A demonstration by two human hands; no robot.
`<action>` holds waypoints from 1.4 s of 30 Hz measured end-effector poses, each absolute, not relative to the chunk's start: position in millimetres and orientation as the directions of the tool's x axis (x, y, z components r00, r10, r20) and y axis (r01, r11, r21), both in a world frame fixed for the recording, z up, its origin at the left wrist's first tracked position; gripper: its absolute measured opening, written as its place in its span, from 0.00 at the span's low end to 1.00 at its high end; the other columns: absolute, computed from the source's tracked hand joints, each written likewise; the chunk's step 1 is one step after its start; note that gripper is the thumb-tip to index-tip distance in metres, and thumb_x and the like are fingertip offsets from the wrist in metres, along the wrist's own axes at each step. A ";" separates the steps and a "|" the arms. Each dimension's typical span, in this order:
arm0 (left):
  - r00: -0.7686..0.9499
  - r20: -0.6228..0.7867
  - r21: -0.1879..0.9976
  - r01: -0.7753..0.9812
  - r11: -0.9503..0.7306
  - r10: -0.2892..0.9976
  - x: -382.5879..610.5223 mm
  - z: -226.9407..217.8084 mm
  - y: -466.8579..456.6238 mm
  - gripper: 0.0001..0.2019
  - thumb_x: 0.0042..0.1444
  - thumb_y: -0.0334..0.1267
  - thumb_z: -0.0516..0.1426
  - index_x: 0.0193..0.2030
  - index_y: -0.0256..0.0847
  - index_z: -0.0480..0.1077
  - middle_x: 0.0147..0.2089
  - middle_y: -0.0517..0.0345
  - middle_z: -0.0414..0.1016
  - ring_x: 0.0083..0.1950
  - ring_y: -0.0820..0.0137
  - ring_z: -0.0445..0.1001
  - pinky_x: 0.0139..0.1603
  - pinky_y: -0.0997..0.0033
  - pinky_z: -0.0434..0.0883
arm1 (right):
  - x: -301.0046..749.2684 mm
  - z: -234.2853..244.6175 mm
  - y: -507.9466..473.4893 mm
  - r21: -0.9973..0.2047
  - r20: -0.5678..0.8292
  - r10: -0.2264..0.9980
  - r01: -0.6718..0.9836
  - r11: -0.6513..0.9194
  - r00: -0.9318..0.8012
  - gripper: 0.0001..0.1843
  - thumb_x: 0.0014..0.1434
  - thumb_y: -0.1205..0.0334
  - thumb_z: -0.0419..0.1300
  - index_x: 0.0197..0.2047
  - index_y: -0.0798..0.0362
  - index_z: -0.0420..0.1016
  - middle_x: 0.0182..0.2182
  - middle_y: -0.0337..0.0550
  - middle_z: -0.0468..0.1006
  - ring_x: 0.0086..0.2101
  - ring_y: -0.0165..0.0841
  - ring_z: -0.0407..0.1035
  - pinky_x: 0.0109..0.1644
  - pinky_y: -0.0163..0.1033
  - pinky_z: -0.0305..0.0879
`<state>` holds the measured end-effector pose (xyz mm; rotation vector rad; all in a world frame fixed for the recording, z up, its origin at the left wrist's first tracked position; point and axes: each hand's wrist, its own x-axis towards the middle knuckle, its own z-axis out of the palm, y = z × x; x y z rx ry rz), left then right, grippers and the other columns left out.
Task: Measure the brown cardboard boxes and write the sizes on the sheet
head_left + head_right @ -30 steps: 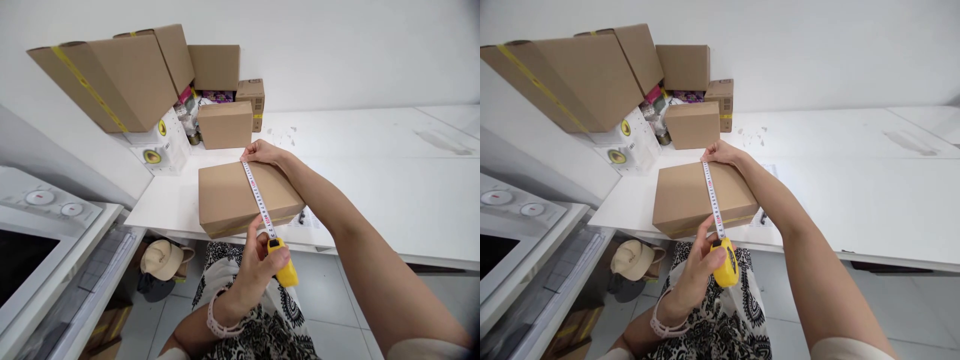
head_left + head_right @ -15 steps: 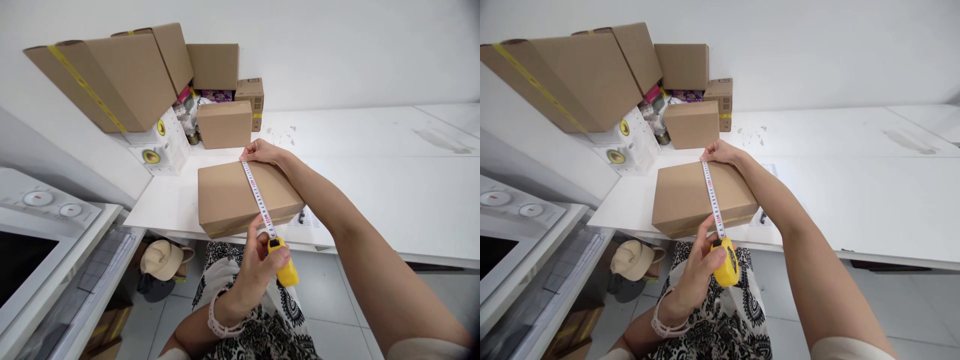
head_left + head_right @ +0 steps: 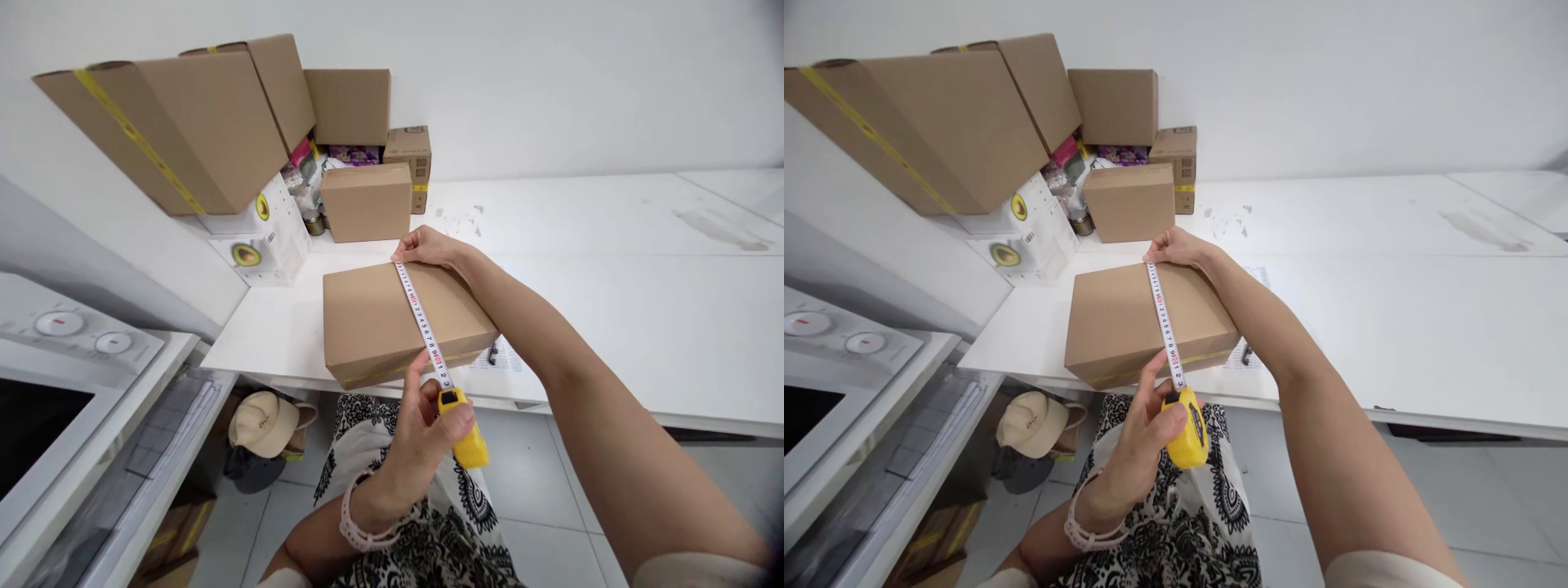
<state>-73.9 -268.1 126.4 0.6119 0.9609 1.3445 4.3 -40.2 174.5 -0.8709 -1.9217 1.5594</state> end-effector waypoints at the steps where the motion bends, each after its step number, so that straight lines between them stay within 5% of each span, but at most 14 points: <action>1: -0.044 -0.218 0.835 -0.526 0.163 0.975 -73.9 126.2 -268.0 0.42 0.51 0.49 0.68 0.70 0.48 0.56 0.43 0.56 0.72 0.41 0.68 0.72 0.44 0.66 0.72 | 3.2 173.4 -36.9 -0.975 -0.002 0.745 0.167 0.147 -0.667 0.21 0.57 0.39 0.64 0.46 0.44 0.75 0.32 0.39 0.80 0.32 0.36 0.70 0.35 0.41 0.62; 11: -0.017 -0.238 0.810 -0.555 0.189 0.971 -79.8 125.5 -265.4 0.38 0.49 0.47 0.68 0.65 0.44 0.59 0.42 0.56 0.73 0.45 0.64 0.74 0.48 0.63 0.72 | -44.1 166.7 37.3 -0.912 0.048 0.674 0.243 0.330 -0.737 0.19 0.44 0.50 0.76 0.26 0.54 0.75 0.22 0.39 0.76 0.26 0.30 0.67 0.32 0.38 0.65; 15: 0.037 -0.216 0.849 -0.486 0.207 0.976 -91.7 117.6 -270.6 0.29 0.49 0.44 0.68 0.56 0.44 0.66 0.46 0.53 0.72 0.44 0.66 0.72 0.44 0.66 0.72 | -12.6 207.7 7.0 -0.904 0.285 0.648 0.027 0.427 -0.707 0.18 0.45 0.51 0.76 0.28 0.54 0.76 0.26 0.41 0.78 0.30 0.31 0.70 0.36 0.39 0.69; 21: 0.134 -0.186 0.959 -0.192 0.209 0.973 -113.9 90.4 -289.4 0.24 0.50 0.41 0.66 0.54 0.41 0.70 0.45 0.53 0.74 0.39 0.70 0.70 0.38 0.71 0.69 | 84.9 223.2 -103.2 -0.760 0.602 0.673 -0.050 0.648 -0.429 0.04 0.56 0.62 0.70 0.36 0.46 0.80 0.31 0.40 0.78 0.33 0.33 0.72 0.35 0.40 0.70; 24: 0.165 -0.222 0.967 -0.085 0.238 0.961 -125.1 73.5 -306.8 0.25 0.47 0.37 0.66 0.54 0.41 0.71 0.44 0.54 0.76 0.38 0.69 0.72 0.38 0.71 0.70 | 119.2 181.4 -143.1 -0.791 0.588 0.732 -0.055 0.609 -0.344 0.07 0.59 0.61 0.68 0.42 0.42 0.80 0.37 0.42 0.80 0.36 0.37 0.74 0.36 0.43 0.73; 27: 0.075 -0.217 0.960 -0.164 0.227 0.973 -139.9 61.8 -329.3 0.25 0.48 0.39 0.65 0.55 0.42 0.70 0.47 0.51 0.77 0.40 0.63 0.77 0.36 0.69 0.73 | 134.4 126.2 -160.2 -0.868 0.490 0.849 -0.024 0.496 -0.196 0.11 0.62 0.56 0.65 0.49 0.41 0.79 0.43 0.43 0.81 0.41 0.38 0.76 0.37 0.44 0.76; 30: -0.309 -0.057 0.980 -0.198 -0.006 0.949 -161.7 61.2 -345.2 0.25 0.49 0.42 0.65 0.55 0.44 0.70 0.50 0.49 0.79 0.42 0.59 0.80 0.39 0.64 0.77 | 130.2 76.3 -160.0 -0.948 0.291 0.953 0.106 0.299 -0.085 0.13 0.64 0.53 0.63 0.51 0.43 0.78 0.48 0.46 0.80 0.48 0.40 0.75 0.48 0.48 0.76; 34: -0.712 0.116 0.964 -0.087 -0.251 0.693 -192.4 71.2 -336.2 0.25 0.43 0.39 0.68 0.50 0.45 0.72 0.46 0.53 0.81 0.46 0.58 0.80 0.42 0.65 0.78 | 106.1 36.3 -149.9 -0.952 0.216 0.970 0.196 0.235 -0.114 0.24 0.64 0.47 0.61 0.60 0.45 0.72 0.59 0.50 0.75 0.59 0.46 0.69 0.62 0.58 0.67; 38: -0.632 -0.047 0.937 -0.296 -0.185 0.774 -209.4 78.9 -311.4 0.26 0.40 0.44 0.71 0.46 0.44 0.72 0.42 0.53 0.82 0.44 0.60 0.81 0.45 0.64 0.77 | 82.9 31.9 -148.3 -0.946 0.225 0.945 0.181 0.270 -0.237 0.22 0.64 0.46 0.59 0.58 0.43 0.72 0.57 0.49 0.76 0.57 0.47 0.70 0.63 0.59 0.66; 42: -0.535 -0.048 0.909 -0.374 -0.185 0.843 -220.4 94.5 -299.7 0.30 0.34 0.49 0.74 0.44 0.42 0.73 0.39 0.52 0.82 0.40 0.63 0.80 0.43 0.67 0.76 | 75.6 54.5 -160.0 -0.925 0.259 0.952 0.242 0.293 -0.161 0.19 0.61 0.46 0.62 0.53 0.43 0.75 0.45 0.48 0.79 0.45 0.46 0.74 0.50 0.57 0.74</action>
